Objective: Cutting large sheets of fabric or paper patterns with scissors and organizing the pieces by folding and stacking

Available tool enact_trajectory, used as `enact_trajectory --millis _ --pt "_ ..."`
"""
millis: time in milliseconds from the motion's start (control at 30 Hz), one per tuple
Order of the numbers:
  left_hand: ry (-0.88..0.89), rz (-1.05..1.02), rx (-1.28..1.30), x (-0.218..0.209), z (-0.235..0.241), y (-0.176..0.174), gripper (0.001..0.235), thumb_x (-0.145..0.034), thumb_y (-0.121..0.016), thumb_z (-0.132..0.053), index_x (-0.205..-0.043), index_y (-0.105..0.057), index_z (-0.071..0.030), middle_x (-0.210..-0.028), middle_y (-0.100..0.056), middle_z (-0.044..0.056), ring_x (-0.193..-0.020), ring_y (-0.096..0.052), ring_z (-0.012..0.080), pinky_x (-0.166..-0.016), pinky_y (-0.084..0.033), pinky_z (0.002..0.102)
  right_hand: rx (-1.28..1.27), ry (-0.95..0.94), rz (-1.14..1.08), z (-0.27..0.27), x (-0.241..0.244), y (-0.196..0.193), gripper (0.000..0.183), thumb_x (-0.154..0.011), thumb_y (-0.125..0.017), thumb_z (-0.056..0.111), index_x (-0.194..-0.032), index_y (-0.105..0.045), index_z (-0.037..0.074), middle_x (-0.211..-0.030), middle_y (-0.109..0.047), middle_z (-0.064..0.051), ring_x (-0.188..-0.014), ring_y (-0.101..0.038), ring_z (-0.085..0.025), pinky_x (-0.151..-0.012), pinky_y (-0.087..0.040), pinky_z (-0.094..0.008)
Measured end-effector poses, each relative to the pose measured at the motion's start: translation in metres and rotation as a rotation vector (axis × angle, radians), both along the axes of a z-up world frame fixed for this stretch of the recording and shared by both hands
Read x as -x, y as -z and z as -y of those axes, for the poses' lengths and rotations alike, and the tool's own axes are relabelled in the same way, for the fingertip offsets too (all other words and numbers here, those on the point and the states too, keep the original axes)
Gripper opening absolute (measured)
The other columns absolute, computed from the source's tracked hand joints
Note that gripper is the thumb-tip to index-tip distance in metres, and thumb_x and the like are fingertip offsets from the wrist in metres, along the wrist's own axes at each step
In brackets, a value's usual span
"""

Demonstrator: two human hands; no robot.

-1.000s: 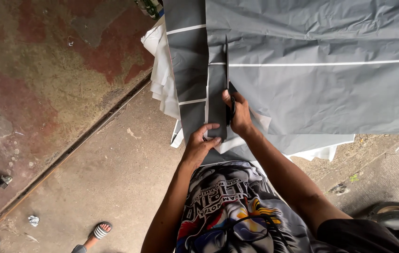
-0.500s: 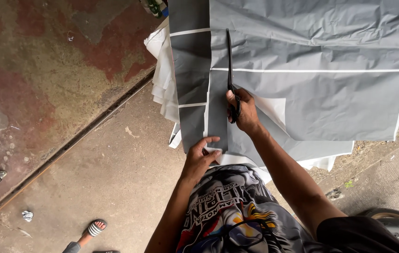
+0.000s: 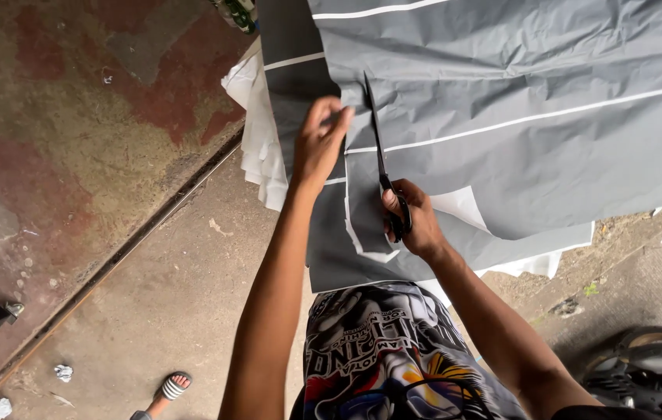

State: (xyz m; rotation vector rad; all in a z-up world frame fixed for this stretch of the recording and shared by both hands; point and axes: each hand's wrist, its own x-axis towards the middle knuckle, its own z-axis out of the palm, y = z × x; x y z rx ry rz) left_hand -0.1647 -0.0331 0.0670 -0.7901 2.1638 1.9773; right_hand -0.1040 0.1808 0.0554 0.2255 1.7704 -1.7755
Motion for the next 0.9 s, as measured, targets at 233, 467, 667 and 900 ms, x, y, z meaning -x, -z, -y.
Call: enact_trajectory --millis 233,467,667,900 --pt "-0.022 -0.01 0.095 0.014 -0.021 0.06 0.059 -0.079 -0.08 -0.005 -0.135 -0.062 -0.014 -0.14 -0.059 0.028 -0.141 -0.047 0.0424 -0.117 -0.04 0.05 0.077 -0.061 0.009 -0.012 0.003 -0.012 0.05 -0.098 -0.064 0.05 -0.099 -0.061 0.0 -0.053 -0.057 -0.016 -0.039 -0.057 -0.023 -0.041 -0.043 -0.03" --pt "-0.119 -0.069 -0.242 -0.006 -0.015 0.076 0.065 -0.084 -0.077 0.006 -0.144 -0.055 -0.01 -0.132 -0.06 0.025 -0.125 -0.057 0.0301 -0.1 -0.055 0.041 0.073 -0.114 0.033 -0.005 0.022 -0.009 0.043 -0.097 -0.07 0.041 -0.1 -0.061 -0.001 -0.053 -0.056 -0.017 -0.04 -0.057 -0.023 -0.041 -0.046 -0.029" --pt "-0.172 -0.051 -0.322 -0.023 -0.012 0.091 0.065 -0.083 -0.078 0.007 -0.142 -0.056 -0.01 -0.124 -0.065 0.019 -0.108 -0.064 0.0213 -0.091 -0.059 0.036 0.023 -0.203 0.005 0.005 0.048 -0.01 0.045 -0.101 -0.064 0.045 -0.094 -0.061 0.002 -0.052 -0.057 -0.017 -0.04 -0.057 -0.024 -0.04 -0.045 -0.03" --pt "-0.194 0.0 -0.305 -0.029 -0.013 0.074 0.066 -0.081 -0.08 0.006 -0.141 -0.059 -0.013 -0.118 -0.069 0.015 -0.105 -0.069 0.0198 -0.089 -0.061 0.032 0.052 -0.244 -0.086 0.04 0.101 0.008 0.045 -0.103 -0.065 0.044 -0.092 -0.062 0.0 -0.053 -0.056 -0.017 -0.042 -0.06 -0.024 -0.041 -0.047 -0.029"
